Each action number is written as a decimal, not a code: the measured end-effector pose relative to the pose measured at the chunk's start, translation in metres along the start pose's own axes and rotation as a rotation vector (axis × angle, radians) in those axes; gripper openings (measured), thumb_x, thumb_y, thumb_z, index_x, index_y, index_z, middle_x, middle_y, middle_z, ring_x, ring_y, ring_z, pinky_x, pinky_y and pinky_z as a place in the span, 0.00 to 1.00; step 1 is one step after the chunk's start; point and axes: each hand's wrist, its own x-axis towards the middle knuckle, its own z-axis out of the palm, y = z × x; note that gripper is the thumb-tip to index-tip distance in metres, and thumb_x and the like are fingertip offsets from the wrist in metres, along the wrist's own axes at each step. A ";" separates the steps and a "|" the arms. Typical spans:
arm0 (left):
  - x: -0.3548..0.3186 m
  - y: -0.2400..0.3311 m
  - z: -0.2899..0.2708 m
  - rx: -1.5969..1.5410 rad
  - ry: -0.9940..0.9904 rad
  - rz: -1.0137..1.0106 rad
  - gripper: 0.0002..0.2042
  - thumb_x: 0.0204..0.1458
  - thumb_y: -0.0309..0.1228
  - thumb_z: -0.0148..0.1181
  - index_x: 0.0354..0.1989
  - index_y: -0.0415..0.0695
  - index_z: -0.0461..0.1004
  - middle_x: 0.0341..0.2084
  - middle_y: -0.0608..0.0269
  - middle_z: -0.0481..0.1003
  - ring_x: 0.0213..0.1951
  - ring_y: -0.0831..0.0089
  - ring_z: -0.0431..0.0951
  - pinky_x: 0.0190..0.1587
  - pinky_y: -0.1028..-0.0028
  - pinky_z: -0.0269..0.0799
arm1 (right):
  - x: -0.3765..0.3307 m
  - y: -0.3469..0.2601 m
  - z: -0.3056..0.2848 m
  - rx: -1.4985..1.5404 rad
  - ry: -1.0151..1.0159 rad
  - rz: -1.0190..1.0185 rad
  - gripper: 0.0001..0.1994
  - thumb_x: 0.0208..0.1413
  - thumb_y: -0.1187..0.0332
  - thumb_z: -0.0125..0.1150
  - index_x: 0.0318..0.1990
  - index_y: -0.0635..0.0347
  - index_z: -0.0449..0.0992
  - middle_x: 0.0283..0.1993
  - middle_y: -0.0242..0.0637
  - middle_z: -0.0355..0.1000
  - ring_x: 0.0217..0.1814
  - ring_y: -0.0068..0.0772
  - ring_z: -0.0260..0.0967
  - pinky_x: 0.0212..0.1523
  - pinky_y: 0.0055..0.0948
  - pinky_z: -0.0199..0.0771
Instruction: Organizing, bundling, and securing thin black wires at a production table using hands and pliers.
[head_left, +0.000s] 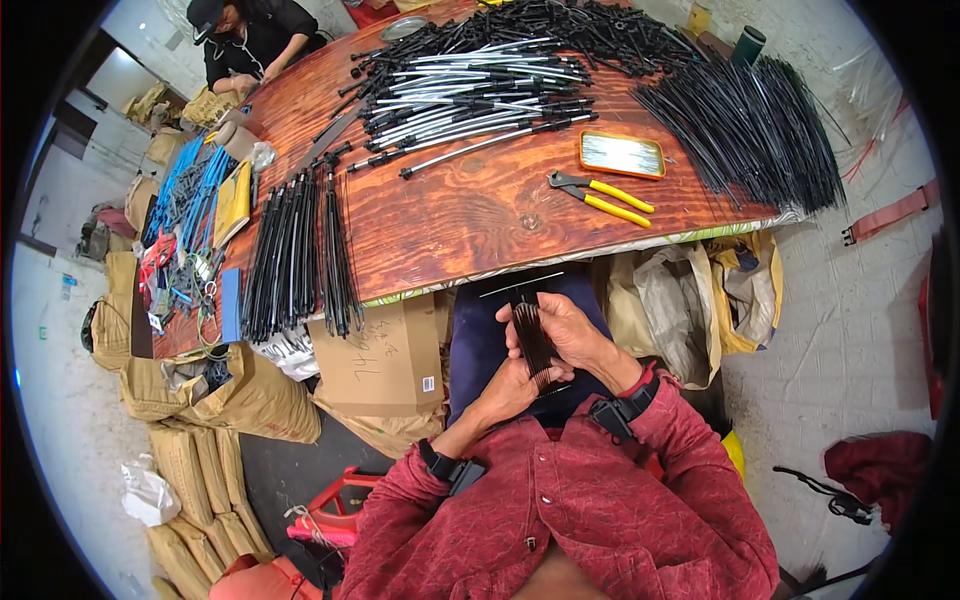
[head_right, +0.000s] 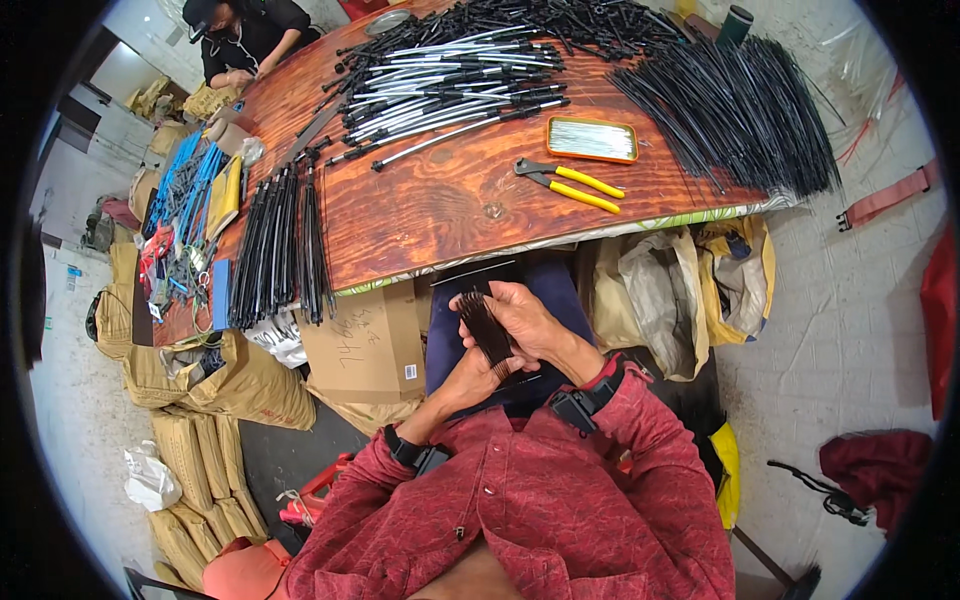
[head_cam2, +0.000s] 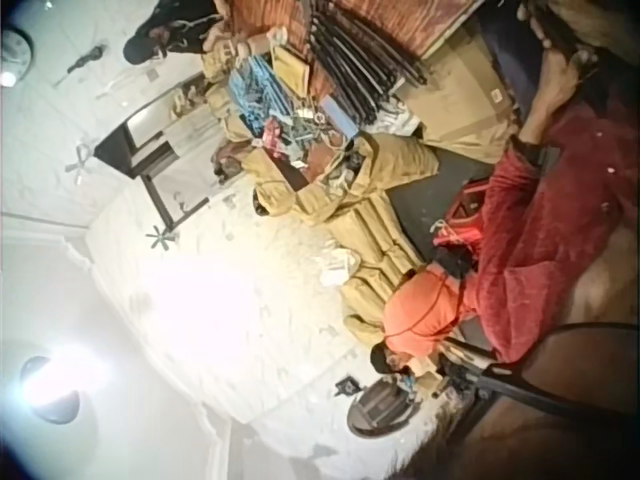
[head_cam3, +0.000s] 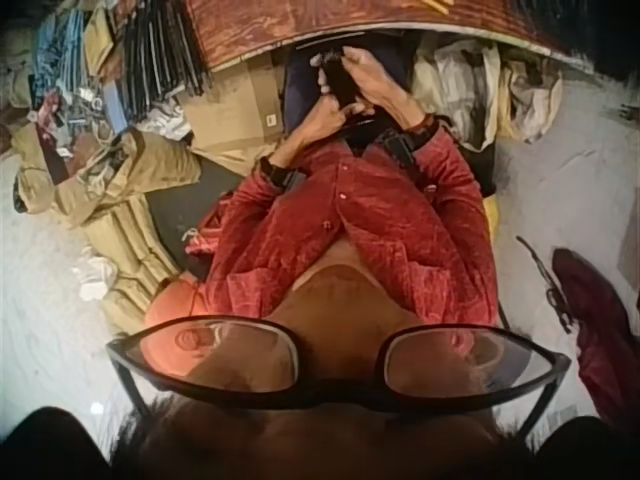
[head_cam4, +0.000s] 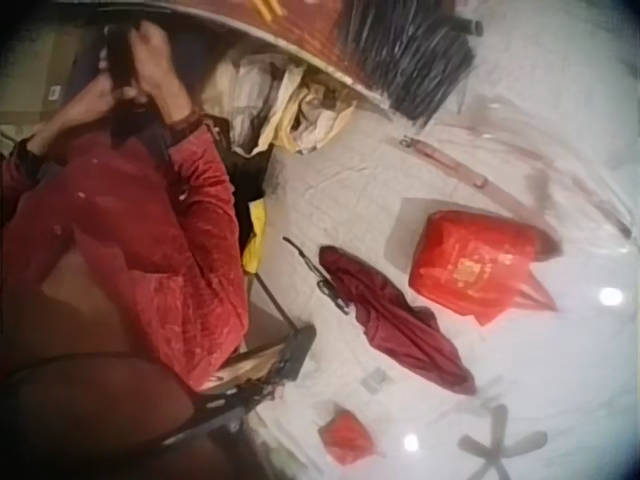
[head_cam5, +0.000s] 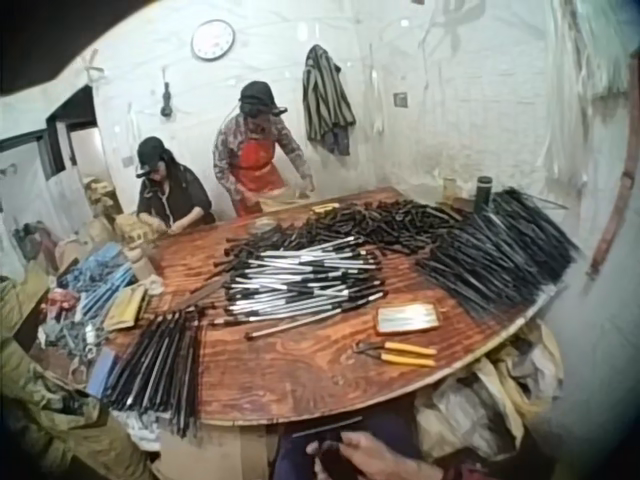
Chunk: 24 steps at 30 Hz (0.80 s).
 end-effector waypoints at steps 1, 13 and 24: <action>-0.001 0.002 0.001 -0.034 -0.010 -0.013 0.14 0.68 0.35 0.56 0.49 0.34 0.78 0.42 0.55 0.83 0.49 0.65 0.82 0.55 0.66 0.78 | -0.001 -0.004 0.004 0.000 0.004 -0.012 0.21 0.70 0.56 0.56 0.56 0.67 0.75 0.39 0.41 0.79 0.39 0.31 0.80 0.42 0.29 0.85; -0.008 -0.010 0.000 -0.216 -0.053 0.038 0.16 0.67 0.37 0.58 0.49 0.34 0.80 0.42 0.54 0.84 0.48 0.67 0.83 0.55 0.67 0.78 | 0.001 -0.008 0.031 -0.412 0.157 -0.273 0.20 0.72 0.56 0.55 0.55 0.65 0.78 0.41 0.35 0.79 0.44 0.22 0.76 0.47 0.25 0.78; -0.007 -0.010 -0.003 -0.208 -0.118 0.020 0.15 0.67 0.35 0.59 0.50 0.36 0.81 0.42 0.55 0.84 0.49 0.68 0.83 0.55 0.68 0.78 | 0.009 -0.016 0.032 -0.425 0.130 -0.212 0.12 0.68 0.67 0.61 0.52 0.66 0.79 0.43 0.35 0.80 0.45 0.20 0.77 0.48 0.23 0.78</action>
